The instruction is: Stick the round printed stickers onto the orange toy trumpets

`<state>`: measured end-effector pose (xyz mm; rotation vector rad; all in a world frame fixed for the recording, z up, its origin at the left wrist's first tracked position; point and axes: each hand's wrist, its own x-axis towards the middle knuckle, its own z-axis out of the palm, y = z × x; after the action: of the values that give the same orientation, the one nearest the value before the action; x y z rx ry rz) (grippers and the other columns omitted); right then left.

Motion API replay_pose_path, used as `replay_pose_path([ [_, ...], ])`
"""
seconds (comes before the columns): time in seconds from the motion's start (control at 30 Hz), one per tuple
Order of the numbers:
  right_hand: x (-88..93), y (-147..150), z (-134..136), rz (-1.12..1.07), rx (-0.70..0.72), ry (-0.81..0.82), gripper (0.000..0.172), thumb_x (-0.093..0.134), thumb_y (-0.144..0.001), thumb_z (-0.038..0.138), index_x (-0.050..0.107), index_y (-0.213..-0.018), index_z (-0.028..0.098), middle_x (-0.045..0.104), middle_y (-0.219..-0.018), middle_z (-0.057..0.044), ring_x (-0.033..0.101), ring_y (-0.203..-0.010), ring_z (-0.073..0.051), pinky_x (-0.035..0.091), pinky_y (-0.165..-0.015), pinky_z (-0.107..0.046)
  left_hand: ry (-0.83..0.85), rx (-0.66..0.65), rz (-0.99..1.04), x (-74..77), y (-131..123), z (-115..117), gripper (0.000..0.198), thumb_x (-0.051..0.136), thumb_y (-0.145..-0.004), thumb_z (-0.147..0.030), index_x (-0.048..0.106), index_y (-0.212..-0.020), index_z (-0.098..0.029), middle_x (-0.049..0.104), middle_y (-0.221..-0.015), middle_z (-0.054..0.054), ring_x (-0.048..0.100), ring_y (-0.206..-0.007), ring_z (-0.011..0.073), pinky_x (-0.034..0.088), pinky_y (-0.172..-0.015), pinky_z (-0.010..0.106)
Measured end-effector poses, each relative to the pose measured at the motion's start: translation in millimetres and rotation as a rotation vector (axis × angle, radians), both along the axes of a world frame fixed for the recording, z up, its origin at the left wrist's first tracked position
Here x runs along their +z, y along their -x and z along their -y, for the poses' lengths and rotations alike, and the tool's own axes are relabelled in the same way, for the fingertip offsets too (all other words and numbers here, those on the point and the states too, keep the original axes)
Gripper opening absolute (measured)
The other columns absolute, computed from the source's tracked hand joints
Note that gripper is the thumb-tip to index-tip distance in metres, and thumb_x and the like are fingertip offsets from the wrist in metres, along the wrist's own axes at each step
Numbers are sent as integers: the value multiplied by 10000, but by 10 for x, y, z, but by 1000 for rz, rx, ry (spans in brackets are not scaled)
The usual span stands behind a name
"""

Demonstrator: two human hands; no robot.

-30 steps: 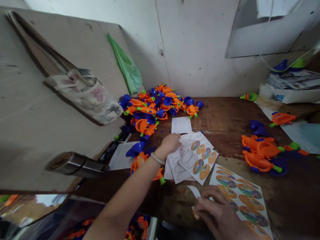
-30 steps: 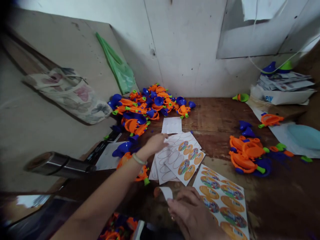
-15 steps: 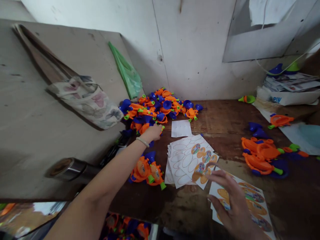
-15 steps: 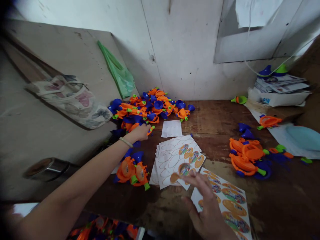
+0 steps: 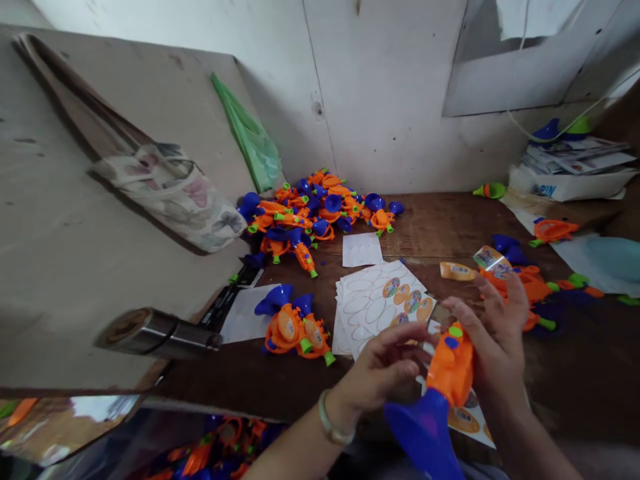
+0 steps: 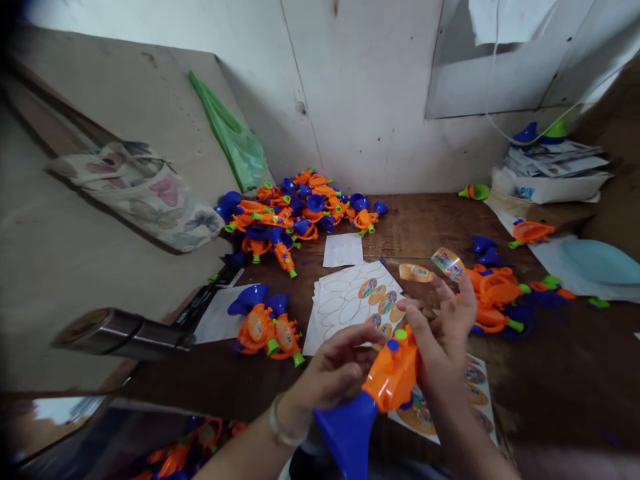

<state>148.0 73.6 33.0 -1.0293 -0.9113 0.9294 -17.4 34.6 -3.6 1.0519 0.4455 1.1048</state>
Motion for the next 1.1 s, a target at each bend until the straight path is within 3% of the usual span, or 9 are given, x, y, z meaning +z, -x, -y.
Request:
replay_pose_path([
  [0.07,-15,34,-23,40,-56,7,944,918,-826,365,392,-1609,388,534,-1572,-111,768,-862,-144,651,-701,-279,-306,192,-74,-188,-127,35,726,832,-961,-445,528,-1619,-482,605,-1608,70,599,-1469,320,488,-1213,504],
  [0.17,-98,101,-56,167,-25,-91,895,829,-908,352,311,-1637,390,483,-1597,-140,758,-872,-150,659,-734,-323,-575,447,-206,-256,-226,68,912,877,-906,-485,415,-1693,-463,461,-1750,88,417,-1629,379,340,-1337,597],
  [0.27,-138,106,-68,319,-31,-199,873,763,-961,327,246,-1662,387,519,-1550,-148,740,-1040,-213,659,-797,-383,-492,555,-191,-204,-228,100,688,793,-973,-513,562,-1608,-379,590,-1648,128,546,-1547,364,413,-1309,575],
  [0.37,-76,34,-51,376,-127,-280,867,771,-960,276,263,-1658,365,645,-1347,-101,682,-1204,-246,635,-971,-462,-226,643,-106,-175,-199,123,588,790,-977,-522,641,-1519,-350,664,-1573,123,649,-1449,330,513,-1243,500],
  [0.5,58,4,66,282,-82,-315,833,738,-970,158,327,-1634,450,666,-1112,9,700,-975,-161,651,-867,-339,-52,675,47,-159,-214,116,635,885,-872,-577,695,-1434,-351,692,-1536,110,723,-1353,311,607,-1137,442],
  [0.63,98,116,226,205,-14,-291,864,737,-944,106,356,-1614,497,631,-1106,31,682,-958,-128,651,-817,-255,-74,668,76,-127,-264,99,659,947,-804,-563,717,-1388,-361,717,-1501,84,743,-1323,284,640,-1070,374],
  [0.83,47,223,381,264,67,-236,945,793,-919,178,266,-1654,452,598,-1149,-16,691,-1001,-179,681,-796,-293,-147,764,-62,-99,-259,124,861,958,-673,-706,676,-1374,-292,688,-1495,150,713,-1342,372,592,-1138,506],
  [0.97,52,270,443,229,148,-235,945,762,-932,155,264,-1651,513,581,-1154,-5,682,-935,-171,696,-755,-302,-165,743,-138,-20,-234,149,748,940,-750,-666,671,-1346,-303,682,-1501,140,661,-1413,396,504,-1224,607],
  [1.1,75,307,462,183,160,-205,950,750,-927,132,268,-1647,520,564,-1142,4,664,-882,-149,684,-721,-265,-160,742,-163,77,-239,163,573,906,-856,-543,663,-1314,-299,698,-1490,140,658,-1430,390,496,-1237,623],
])
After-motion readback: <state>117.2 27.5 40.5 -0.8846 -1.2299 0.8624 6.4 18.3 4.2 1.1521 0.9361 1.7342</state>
